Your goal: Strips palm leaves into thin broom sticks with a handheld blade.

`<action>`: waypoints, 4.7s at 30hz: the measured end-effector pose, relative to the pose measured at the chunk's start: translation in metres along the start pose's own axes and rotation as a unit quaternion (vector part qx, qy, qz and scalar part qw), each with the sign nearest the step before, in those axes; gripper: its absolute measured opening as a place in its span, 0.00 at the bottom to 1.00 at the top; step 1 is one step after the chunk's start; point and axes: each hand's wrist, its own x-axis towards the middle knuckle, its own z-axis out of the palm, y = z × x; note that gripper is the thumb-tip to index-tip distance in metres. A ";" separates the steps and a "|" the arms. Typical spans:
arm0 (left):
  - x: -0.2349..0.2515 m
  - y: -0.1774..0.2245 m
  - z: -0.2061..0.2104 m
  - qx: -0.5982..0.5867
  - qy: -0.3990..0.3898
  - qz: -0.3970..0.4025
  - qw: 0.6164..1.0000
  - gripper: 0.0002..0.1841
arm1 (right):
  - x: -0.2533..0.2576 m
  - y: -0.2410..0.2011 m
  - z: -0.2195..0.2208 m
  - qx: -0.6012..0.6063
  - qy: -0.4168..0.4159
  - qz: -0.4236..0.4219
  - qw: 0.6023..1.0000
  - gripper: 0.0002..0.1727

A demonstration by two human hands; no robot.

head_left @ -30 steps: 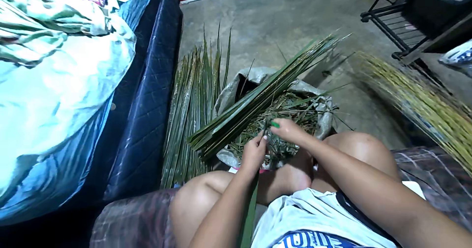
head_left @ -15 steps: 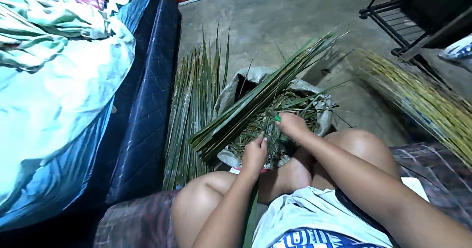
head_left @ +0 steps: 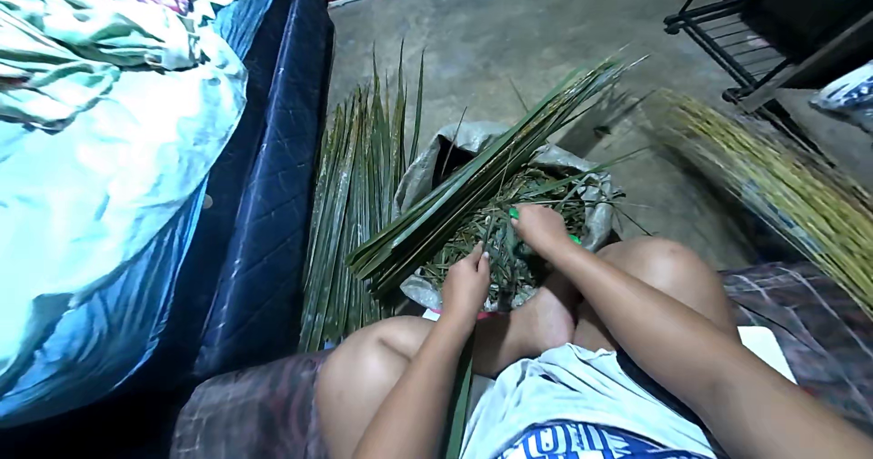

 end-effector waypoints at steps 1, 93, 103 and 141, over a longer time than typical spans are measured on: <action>0.000 -0.001 0.000 -0.002 0.000 -0.002 1.000 0.25 | -0.003 -0.001 -0.002 0.013 -0.015 -0.006 1.000 0.22; -0.018 0.004 0.001 -0.007 -0.007 0.060 0.998 0.25 | 0.012 0.039 -0.026 0.567 -0.055 0.010 0.822 0.28; -0.022 0.009 -0.002 -0.053 -0.063 0.050 0.995 0.31 | 0.002 0.023 -0.015 0.575 -0.152 0.006 0.804 0.25; 0.004 -0.004 -0.003 -0.072 0.015 -0.006 0.997 0.24 | -0.047 -0.010 0.014 0.109 -0.183 -0.124 0.969 0.17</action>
